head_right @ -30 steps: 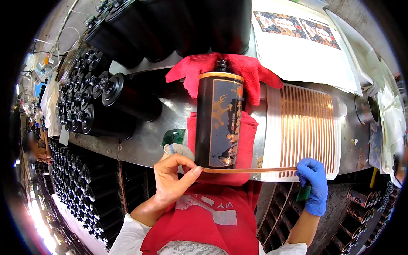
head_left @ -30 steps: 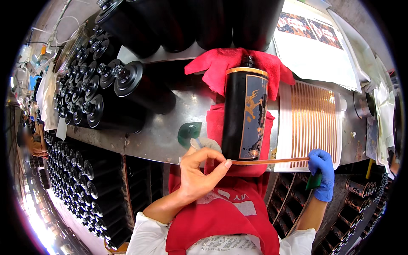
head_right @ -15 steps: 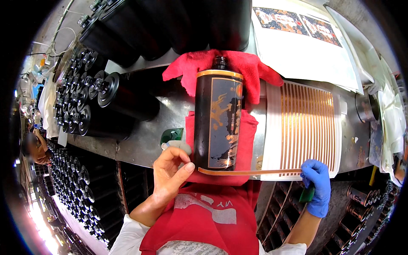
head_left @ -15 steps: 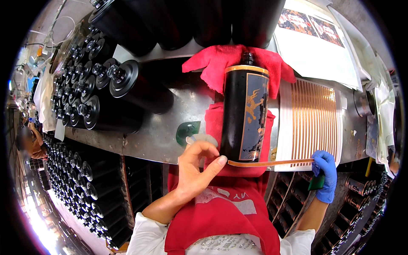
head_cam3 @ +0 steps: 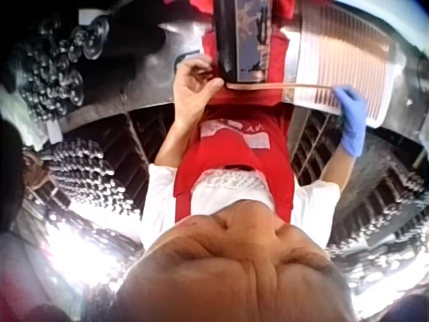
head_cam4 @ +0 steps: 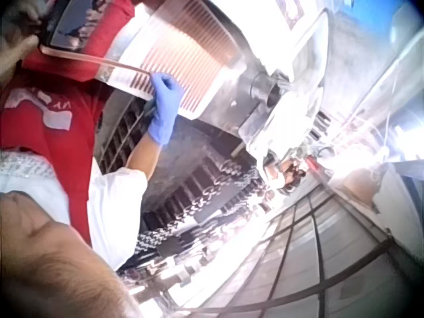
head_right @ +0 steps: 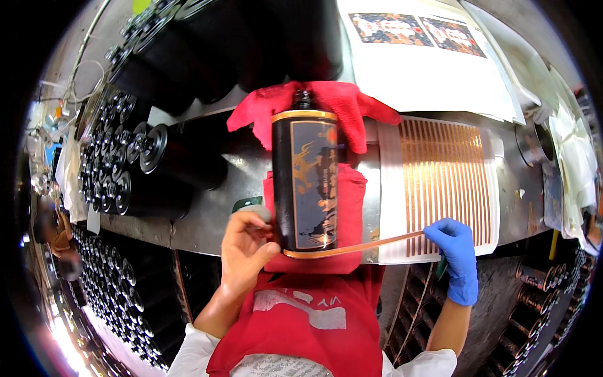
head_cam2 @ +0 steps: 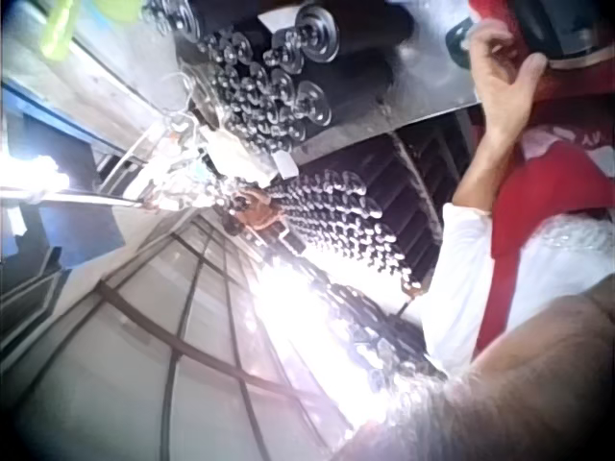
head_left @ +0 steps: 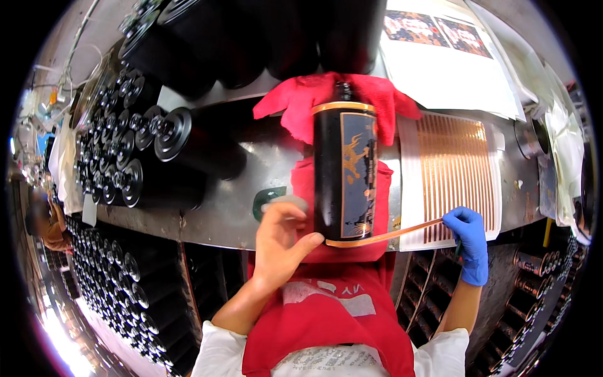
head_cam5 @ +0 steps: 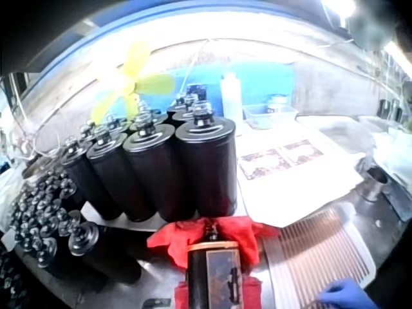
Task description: The person applies decorative labels to black cylindrical containers using a green sponge and a wooden stick. They smooth the labels onto the container surface, then place the finished containers aside.
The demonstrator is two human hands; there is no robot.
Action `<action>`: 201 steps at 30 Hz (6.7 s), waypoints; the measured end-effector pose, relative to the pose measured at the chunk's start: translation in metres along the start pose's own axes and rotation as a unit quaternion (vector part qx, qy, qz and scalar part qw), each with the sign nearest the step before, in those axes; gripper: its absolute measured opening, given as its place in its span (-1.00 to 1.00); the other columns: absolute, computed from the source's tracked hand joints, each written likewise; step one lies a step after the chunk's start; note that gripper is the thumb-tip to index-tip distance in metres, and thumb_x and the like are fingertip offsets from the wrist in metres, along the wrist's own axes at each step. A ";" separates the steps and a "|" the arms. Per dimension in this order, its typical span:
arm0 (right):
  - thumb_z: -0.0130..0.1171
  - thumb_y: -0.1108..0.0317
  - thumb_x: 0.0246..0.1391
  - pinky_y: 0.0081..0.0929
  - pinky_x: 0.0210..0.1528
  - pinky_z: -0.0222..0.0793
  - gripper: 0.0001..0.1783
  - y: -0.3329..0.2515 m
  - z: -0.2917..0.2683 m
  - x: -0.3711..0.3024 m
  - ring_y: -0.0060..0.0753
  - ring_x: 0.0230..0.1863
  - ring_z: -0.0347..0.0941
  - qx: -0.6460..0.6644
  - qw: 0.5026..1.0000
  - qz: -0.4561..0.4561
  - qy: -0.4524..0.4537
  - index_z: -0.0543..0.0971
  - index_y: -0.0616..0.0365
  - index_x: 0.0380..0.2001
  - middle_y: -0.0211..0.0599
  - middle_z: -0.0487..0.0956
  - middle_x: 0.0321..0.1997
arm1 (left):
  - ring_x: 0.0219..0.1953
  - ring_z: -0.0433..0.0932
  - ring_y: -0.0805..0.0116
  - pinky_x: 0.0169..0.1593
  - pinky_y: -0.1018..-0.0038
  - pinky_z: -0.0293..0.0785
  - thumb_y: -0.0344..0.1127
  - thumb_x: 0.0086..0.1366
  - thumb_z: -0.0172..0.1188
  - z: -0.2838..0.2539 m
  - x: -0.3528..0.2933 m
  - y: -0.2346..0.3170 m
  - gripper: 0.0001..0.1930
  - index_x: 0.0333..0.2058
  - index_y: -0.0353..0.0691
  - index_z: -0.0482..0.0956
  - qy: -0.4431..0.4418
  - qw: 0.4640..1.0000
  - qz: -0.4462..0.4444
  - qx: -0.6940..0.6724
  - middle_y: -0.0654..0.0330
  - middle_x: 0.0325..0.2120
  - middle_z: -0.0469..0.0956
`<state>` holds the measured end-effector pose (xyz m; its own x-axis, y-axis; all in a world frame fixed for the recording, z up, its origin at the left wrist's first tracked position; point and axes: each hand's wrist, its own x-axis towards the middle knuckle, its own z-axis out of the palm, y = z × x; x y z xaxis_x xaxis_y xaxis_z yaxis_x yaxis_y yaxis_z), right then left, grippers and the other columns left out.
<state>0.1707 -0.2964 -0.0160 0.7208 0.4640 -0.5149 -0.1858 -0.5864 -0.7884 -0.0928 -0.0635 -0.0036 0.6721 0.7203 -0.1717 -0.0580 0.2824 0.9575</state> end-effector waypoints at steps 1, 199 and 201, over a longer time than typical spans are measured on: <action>0.27 0.35 -0.12 -0.76 -0.64 0.09 -0.86 0.000 0.001 0.002 -0.77 -0.68 0.24 -0.007 1.000 -0.003 -0.001 0.57 0.19 -0.56 -0.52 0.46 -0.66 | -0.06 0.31 0.35 0.09 0.47 0.16 -0.28 -0.11 0.47 0.005 -0.003 0.005 -0.38 -0.12 -0.28 0.30 -0.010 0.991 0.082 0.109 0.16 -0.12 0.31; 0.13 0.41 0.05 -0.53 -0.08 0.33 -0.68 -0.032 0.136 -0.085 -0.48 -0.16 0.41 0.157 0.971 -0.176 0.028 0.36 0.20 -0.11 -0.20 0.45 -0.18 | 0.10 0.34 0.02 0.13 0.32 0.25 -0.51 -0.04 0.35 0.015 0.017 0.008 0.14 0.26 -0.37 -0.46 -0.168 0.883 0.230 0.373 -0.14 0.14 0.20; 0.13 0.42 0.05 -0.54 -0.08 0.33 -0.69 -0.035 0.140 -0.093 -0.47 -0.15 0.41 0.161 0.965 -0.207 0.009 0.37 0.20 -0.12 -0.19 0.45 -0.19 | 0.10 0.35 -0.04 0.14 0.27 0.23 -0.52 -0.11 0.40 0.012 0.019 0.003 0.18 0.23 -0.47 -0.44 -0.175 0.817 0.280 0.473 -0.19 0.09 0.26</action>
<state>0.0168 -0.2263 0.0119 0.7882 0.6015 -0.1301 -0.0755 -0.1152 -0.9905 -0.0715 -0.0571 -0.0014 0.9153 0.2967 0.2723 0.0565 -0.7642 0.6425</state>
